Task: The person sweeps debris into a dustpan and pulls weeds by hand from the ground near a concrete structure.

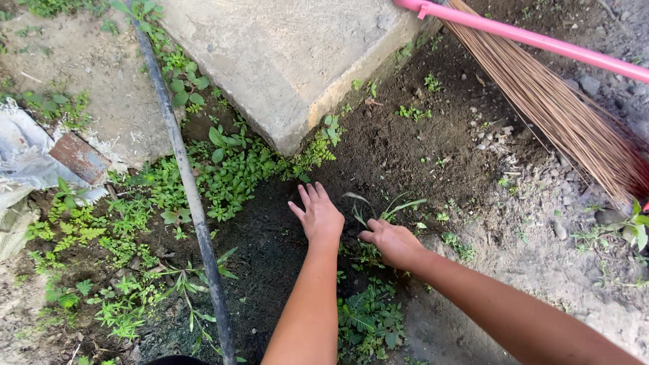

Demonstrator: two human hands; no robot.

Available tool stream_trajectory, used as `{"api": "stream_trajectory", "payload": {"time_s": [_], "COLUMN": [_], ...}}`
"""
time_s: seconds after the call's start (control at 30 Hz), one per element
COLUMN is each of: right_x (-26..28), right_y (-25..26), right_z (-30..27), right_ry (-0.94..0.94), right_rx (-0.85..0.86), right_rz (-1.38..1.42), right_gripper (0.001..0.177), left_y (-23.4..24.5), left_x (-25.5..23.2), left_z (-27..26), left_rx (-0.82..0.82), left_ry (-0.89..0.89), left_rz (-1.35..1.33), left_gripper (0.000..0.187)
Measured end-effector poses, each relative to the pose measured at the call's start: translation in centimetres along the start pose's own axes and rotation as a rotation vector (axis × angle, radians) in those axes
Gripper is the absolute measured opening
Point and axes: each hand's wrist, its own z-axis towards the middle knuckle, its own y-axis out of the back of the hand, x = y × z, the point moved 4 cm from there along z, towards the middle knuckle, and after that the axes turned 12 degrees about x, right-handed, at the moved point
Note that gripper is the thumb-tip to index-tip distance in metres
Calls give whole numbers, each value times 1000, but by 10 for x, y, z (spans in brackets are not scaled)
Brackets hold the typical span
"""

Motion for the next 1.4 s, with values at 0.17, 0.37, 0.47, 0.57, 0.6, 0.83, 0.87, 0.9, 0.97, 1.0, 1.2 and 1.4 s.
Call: {"api": "stream_trajectory", "payload": {"time_s": [0.17, 0.37, 0.47, 0.57, 0.6, 0.83, 0.87, 0.9, 0.97, 1.0, 1.2, 1.4], "right_x": [-8, -69, -65, -31, -14, 1, -4, -5, -11, -17, -51, 22], "right_y": [-44, -4, 32, 26, 18, -16, -21, -29, -36, -31, 49, 19], "right_z": [17, 13, -2, -5, -9, -10, -6, -1, 8, 14, 16, 22], "right_ry": [-18, -432, -300, -127, -53, 21, 0, -19, -37, -36, -343, -63], "right_rx": [33, -31, -82, 208, 234, 12, 53, 96, 116, 93, 207, 120], "right_rz": [-176, 93, 142, 114, 105, 140, 109, 82, 64, 73, 78, -56], "right_gripper": [30, 30, 38, 53, 60, 56, 55, 55, 60, 65, 68, 71], "left_y": [5, -1, -3, -4, -5, -5, -4, -3, -1, -2, -5, 2], "left_x": [1, 7, 3, -4, -5, -3, -5, -5, -2, 0, 14, 4], "left_z": [-2, 4, 2, 1, 2, 2, 2, 1, 1, 1, 3, 3], "left_rx": [50, 57, 54, 35, 27, -41, -30, -15, -31, -36, -24, -23], "left_ry": [18, 43, 22, -1, -3, -15, -17, -14, -27, -32, 27, -15], "left_rz": [-22, -14, -16, -9, -6, -7, -15, -19, 3, 14, -6, -25], "left_gripper": [78, 74, 71, 70, 69, 69, 71, 73, 72, 72, 70, 73]}}
